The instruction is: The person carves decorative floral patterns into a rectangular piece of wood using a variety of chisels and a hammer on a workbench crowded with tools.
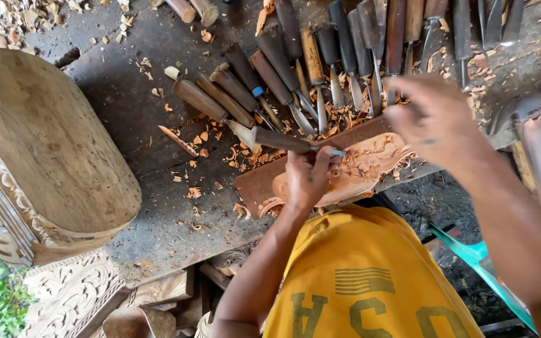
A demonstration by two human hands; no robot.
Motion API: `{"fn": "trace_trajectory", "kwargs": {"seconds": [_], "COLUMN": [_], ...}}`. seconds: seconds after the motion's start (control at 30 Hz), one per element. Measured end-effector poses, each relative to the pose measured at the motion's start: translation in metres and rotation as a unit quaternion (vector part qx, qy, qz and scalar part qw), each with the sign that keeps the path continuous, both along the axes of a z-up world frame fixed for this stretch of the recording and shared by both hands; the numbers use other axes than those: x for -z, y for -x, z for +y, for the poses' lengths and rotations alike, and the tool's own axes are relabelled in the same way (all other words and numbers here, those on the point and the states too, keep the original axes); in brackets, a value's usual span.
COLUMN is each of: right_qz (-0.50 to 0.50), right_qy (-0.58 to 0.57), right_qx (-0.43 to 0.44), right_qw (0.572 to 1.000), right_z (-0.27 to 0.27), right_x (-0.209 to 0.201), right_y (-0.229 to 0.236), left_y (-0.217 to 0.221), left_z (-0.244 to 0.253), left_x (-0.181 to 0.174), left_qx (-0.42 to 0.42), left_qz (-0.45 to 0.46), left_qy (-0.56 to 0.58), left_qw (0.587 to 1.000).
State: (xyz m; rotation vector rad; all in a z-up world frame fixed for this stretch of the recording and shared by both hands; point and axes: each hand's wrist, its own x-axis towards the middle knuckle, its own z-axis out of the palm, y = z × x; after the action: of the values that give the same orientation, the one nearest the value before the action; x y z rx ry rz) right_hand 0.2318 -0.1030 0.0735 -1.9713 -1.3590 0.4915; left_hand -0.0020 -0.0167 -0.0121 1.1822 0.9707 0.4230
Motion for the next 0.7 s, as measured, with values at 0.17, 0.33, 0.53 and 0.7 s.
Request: {"fn": "trace_trajectory", "kwargs": {"seconds": [0.17, 0.33, 0.53, 0.7], "right_qz": [-0.022, -0.013, -0.096, -0.012], "right_qy": [-0.111, 0.050, 0.279, 0.181], "right_qx": [-0.314, -0.495, -0.532, -0.460], "right_qw": [0.943, 0.867, 0.794, 0.869], "right_z": [0.126, 0.205, 0.230, 0.251], "right_x": [-0.063, -0.093, -0.054, -0.064], "right_y": [0.073, 0.150, 0.156, 0.141], "left_y": [0.022, 0.022, 0.005, -0.006], "left_z": [-0.025, -0.041, -0.015, -0.004], "left_x": [0.056, 0.089, 0.017, -0.007], "left_qx": [-0.005, 0.071, 0.070, -0.052], "left_qz": [0.010, -0.012, 0.073, -0.071], "left_qy": [-0.017, -0.125, -0.061, 0.083], "left_qw": [1.000, 0.990, 0.993, 0.993]}}
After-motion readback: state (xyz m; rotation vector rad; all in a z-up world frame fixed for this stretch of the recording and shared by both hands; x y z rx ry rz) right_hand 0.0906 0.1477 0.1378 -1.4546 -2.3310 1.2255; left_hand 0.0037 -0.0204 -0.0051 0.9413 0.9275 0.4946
